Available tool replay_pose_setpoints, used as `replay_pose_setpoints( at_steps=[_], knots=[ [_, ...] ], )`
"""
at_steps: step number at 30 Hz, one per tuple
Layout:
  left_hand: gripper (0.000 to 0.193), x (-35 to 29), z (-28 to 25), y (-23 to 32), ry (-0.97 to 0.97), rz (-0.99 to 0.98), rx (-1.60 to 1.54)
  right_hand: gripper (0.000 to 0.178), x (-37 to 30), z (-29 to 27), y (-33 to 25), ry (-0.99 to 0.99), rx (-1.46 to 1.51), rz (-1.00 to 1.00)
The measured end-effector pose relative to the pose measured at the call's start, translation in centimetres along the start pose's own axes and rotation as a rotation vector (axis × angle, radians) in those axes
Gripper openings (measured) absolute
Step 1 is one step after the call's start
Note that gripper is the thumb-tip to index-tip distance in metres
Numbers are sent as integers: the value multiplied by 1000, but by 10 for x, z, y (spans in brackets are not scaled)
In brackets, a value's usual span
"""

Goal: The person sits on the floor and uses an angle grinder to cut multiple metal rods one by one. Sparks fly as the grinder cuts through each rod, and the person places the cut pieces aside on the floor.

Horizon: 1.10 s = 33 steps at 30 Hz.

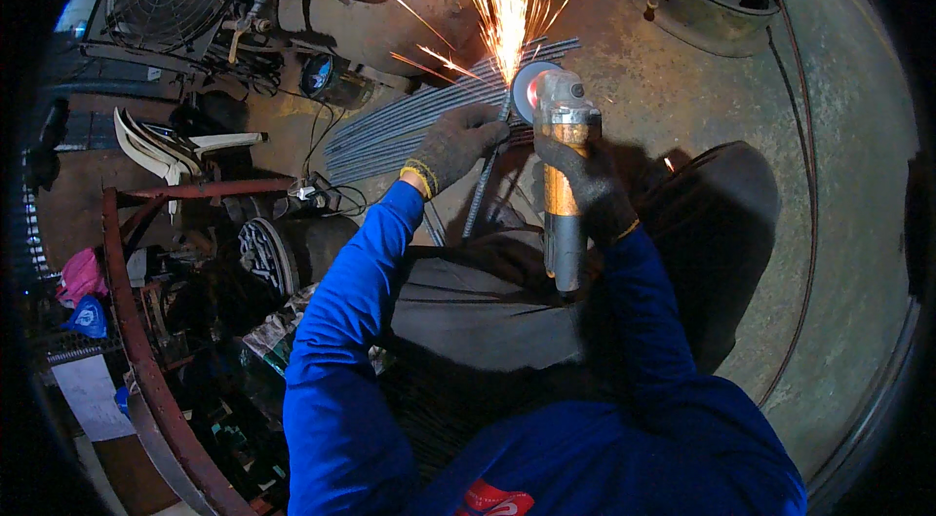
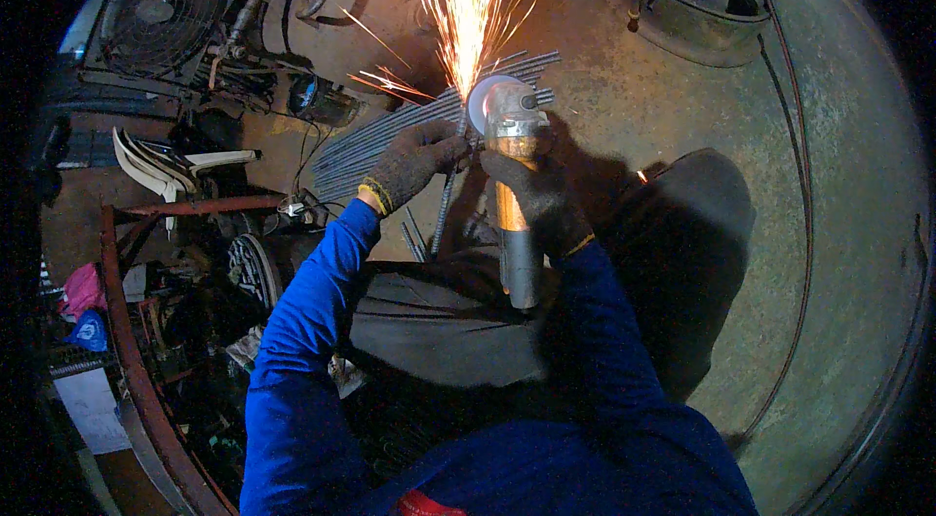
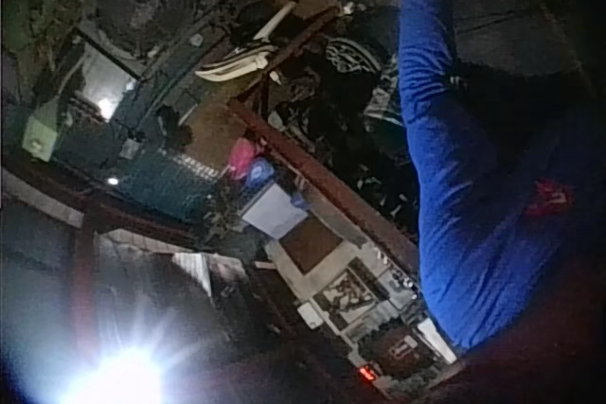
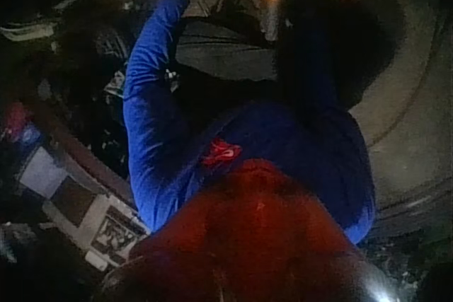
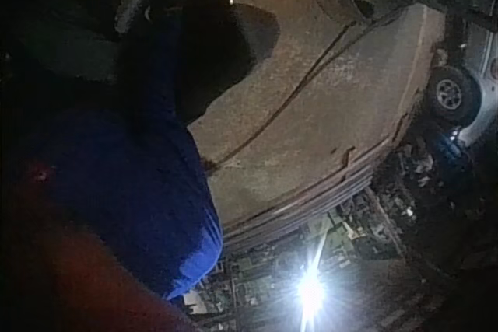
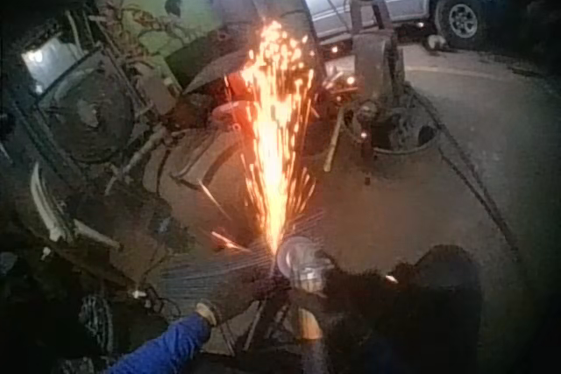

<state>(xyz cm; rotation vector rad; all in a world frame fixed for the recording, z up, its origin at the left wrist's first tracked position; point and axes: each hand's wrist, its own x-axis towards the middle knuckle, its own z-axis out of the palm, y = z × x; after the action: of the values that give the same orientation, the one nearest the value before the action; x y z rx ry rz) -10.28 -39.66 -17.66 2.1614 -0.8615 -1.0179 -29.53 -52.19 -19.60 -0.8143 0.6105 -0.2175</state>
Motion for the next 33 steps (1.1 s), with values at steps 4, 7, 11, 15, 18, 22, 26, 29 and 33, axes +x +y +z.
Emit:
replay_pose_setpoints(
  at_steps=[4,7,11,15,18,22,26,29,33],
  knots=[
    [36,-5,-3,1,4,-4,-11,29,-4,6,-1,-13,38,-48],
    [29,2,3,-1,-11,39,-13,29,-9,4,-13,3,-9,3],
    [25,-3,-1,-10,23,21,21,30,-5,11,-5,-14,-2,-82],
    [25,1,0,-17,13,58,6,28,-5,2,0,-67,-68,-159],
    [26,4,5,-9,-38,34,-56,28,-1,-11,11,-76,-74,-157],
    [35,-2,-1,-6,-37,-4,-47,34,-10,8,-11,-43,30,-22],
    [42,0,-3,-11,-63,-13,-22,41,-4,6,-2,19,25,-82],
    [44,4,3,-13,-48,13,-40,44,-1,0,-1,41,15,-105],
    [46,0,-1,-16,-33,-37,-20,43,5,0,11,17,43,-68]
  ],
)
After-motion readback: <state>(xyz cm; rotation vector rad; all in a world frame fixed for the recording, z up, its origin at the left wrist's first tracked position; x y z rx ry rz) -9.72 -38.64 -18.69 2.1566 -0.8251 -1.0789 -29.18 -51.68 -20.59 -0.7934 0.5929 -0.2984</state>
